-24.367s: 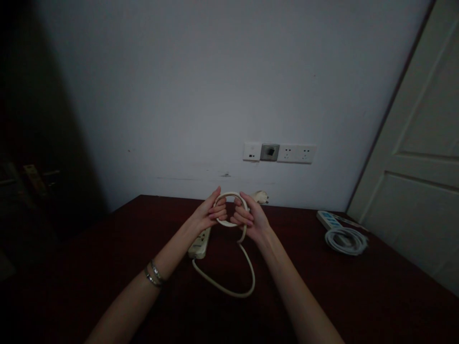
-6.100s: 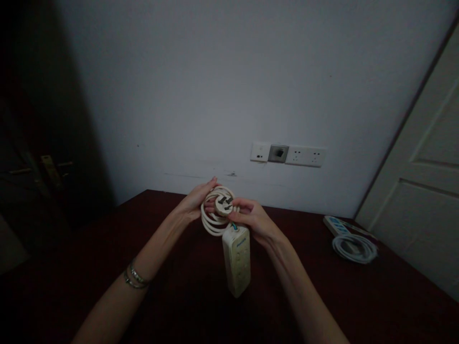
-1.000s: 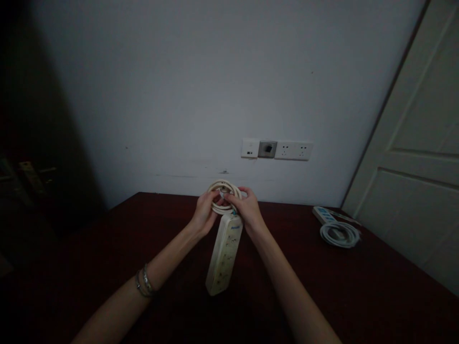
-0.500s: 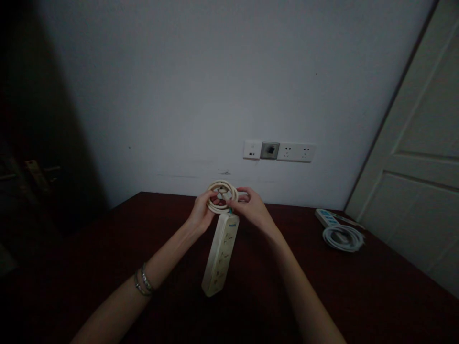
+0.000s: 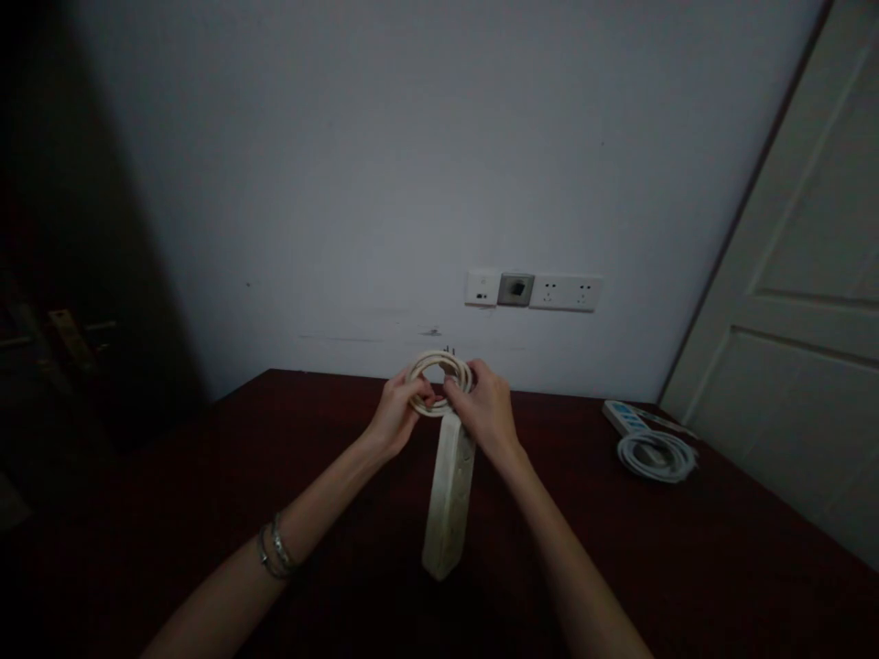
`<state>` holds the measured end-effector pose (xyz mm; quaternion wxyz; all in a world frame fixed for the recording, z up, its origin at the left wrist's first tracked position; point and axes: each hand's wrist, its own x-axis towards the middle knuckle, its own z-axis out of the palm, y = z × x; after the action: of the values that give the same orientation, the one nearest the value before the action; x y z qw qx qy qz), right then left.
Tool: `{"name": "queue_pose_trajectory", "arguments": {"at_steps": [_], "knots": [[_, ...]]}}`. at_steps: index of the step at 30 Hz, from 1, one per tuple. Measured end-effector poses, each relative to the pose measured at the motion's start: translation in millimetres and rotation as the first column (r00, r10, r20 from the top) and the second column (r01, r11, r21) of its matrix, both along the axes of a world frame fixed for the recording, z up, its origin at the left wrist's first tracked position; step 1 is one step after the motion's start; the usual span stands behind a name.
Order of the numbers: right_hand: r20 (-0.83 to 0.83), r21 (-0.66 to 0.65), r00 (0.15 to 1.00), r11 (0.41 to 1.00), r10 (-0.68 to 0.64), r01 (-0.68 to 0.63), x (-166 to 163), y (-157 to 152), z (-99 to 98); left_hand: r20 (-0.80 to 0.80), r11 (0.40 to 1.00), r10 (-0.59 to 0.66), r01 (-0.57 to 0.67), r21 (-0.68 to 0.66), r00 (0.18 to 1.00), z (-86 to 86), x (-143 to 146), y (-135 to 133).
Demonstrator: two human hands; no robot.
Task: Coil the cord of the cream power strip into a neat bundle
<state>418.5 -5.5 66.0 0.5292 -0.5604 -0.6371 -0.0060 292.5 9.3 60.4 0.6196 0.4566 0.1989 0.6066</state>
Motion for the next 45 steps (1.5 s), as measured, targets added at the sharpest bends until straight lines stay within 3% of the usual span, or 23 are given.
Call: {"name": "queue_pose_trajectory", "arguments": {"at_steps": [5, 9, 12, 15, 18, 20, 22, 27, 32, 34, 39, 45], "knots": [[0.003, 0.068, 1.0, 0.997, -0.029, 0.029, -5.7, -1.9, -0.9, 0.091, 0.984, -0.169, 0.173, -0.048, 0.981, -3.1, -4.1, 9.0], [-0.255, 0.028, 0.959, 0.992, 0.124, -0.121, -13.7, 1.1, -4.5, 0.234, 0.948, -0.259, 0.294, -0.126, 0.937, -6.8, -5.9, 16.7], [-0.532, -0.037, 0.798, 0.934, 0.283, -0.356, -15.5, 4.4, -4.6, 0.319, 0.915, -0.289, 0.358, -0.184, 0.903, -9.3, -5.7, 20.3], [-0.746, -0.074, 0.599, 0.857, 0.291, -0.509, -12.9, 4.3, -0.3, 0.374, 0.901, -0.271, 0.37, -0.227, 0.887, -9.5, -7.3, 23.9], [-0.848, -0.062, 0.429, 0.747, 0.31, -0.662, -8.8, 1.9, 4.7, 0.388, 0.902, -0.223, 0.34, -0.267, 0.895, -6.5, -12.3, 28.1], [-0.869, -0.083, 0.378, 0.659, 0.32, -0.747, -6.2, 1.1, 5.7, 0.348, 0.896, -0.217, 0.327, -0.3, 0.912, -4.0, -16.3, 31.3], [-0.865, -0.116, 0.386, 0.62, 0.321, -0.776, -4.0, 1.2, 4.7, 0.308, 0.888, -0.231, 0.33, -0.322, 0.923, -2.7, -19.4, 34.8], [-0.83, -0.111, 0.43, 0.65, 0.354, -0.751, -2.2, 0.7, 2.5, 0.313, 0.86, -0.237, 0.348, -0.373, 0.92, -6.2, -22.8, 44.3], [-0.812, -0.097, 0.417, 0.609, 0.409, -0.787, -6.9, -2.8, 5.6, 0.306, 0.856, -0.224, 0.336, -0.392, 0.925, -6.3, -26.3, 49.9], [-0.826, -0.119, 0.423, 0.618, 0.372, -0.777, -8.6, -3.7, 5.9, 0.301, 0.859, -0.209, 0.322, -0.399, 0.93, -4.9, -28.8, 51.3], [-0.81, -0.263, 0.533, 0.66, 0.246, -0.704, -8.5, -1.5, 0.5, 0.32, 0.873, -0.179, 0.3, -0.384, 0.931, -4.6, -33.9, 54.9], [-0.807, -0.246, 0.509, 0.612, 0.301, -0.752, -9.6, 8.0, -12.0, 0.305, 0.872, -0.17, 0.287, -0.397, 0.937, -4.8, -34.4, 57.1]]}}
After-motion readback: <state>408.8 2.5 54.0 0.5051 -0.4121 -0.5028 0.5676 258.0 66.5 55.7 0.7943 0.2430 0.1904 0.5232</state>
